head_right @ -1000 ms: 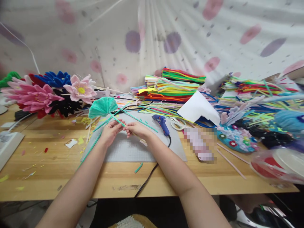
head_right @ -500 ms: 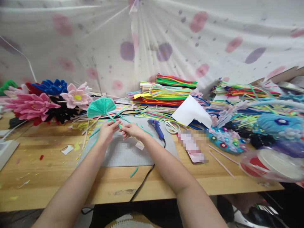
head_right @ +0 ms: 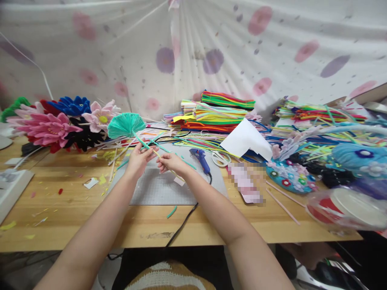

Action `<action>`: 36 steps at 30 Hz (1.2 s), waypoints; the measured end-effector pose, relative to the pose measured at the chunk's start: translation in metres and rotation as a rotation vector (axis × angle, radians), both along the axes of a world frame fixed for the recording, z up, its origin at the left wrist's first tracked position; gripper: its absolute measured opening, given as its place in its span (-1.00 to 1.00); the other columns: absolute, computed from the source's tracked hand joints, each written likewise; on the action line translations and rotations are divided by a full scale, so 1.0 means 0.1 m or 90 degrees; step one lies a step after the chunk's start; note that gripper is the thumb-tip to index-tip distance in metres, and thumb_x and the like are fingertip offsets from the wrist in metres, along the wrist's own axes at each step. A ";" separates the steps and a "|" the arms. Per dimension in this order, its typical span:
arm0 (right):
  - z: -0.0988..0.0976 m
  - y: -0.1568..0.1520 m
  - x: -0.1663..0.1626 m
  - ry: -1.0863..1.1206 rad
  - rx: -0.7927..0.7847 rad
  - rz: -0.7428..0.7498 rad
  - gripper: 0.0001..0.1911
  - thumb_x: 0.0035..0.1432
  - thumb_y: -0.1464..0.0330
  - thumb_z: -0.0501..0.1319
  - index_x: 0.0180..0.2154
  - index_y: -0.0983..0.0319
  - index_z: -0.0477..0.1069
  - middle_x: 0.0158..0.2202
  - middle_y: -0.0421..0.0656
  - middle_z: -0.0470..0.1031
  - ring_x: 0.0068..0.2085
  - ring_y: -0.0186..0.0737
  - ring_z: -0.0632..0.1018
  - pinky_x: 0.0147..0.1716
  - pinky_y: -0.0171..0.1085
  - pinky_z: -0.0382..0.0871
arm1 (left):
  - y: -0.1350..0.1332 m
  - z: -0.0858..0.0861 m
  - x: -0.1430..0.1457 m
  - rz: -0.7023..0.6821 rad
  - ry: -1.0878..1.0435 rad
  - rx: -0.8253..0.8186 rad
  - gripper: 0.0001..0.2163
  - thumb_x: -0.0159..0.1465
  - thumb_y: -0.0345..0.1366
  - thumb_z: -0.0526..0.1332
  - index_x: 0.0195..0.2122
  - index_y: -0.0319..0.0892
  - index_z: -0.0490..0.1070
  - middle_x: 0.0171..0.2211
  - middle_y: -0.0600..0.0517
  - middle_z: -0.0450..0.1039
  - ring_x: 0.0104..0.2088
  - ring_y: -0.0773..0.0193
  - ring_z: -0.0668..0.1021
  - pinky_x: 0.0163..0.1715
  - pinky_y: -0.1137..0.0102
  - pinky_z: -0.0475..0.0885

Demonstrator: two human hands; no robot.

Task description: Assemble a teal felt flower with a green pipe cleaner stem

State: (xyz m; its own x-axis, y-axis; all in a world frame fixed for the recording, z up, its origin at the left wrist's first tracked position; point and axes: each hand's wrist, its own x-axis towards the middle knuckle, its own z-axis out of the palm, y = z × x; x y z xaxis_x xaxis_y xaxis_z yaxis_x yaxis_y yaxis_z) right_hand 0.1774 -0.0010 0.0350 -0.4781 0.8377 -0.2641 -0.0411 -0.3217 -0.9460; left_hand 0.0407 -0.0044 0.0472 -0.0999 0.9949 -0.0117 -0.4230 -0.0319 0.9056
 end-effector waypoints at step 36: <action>-0.05 -0.11 0.29 -0.018 0.154 0.063 -0.79 0.08 0.27 0.11 -0.28 0.27 0.31 -0.48 -0.23 0.45 -0.66 -0.54 0.22 -0.72 -0.48 0.04 | -0.02 -0.04 0.08 0.007 0.021 0.071 -0.30 -0.06 -0.39 0.33 0.14 0.00 0.15 -0.46 0.13 0.42 -0.38 0.34 0.55 -0.32 0.39 0.45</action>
State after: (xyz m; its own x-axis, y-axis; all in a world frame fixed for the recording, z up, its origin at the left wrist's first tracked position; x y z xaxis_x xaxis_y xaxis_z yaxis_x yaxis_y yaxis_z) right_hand 0.2065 -0.0116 0.0299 -0.5562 0.8275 -0.0766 0.0075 -0.0871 -0.9962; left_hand 0.0483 -0.0067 0.0428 -0.1087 0.9888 0.1025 -0.3917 -0.1373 0.9098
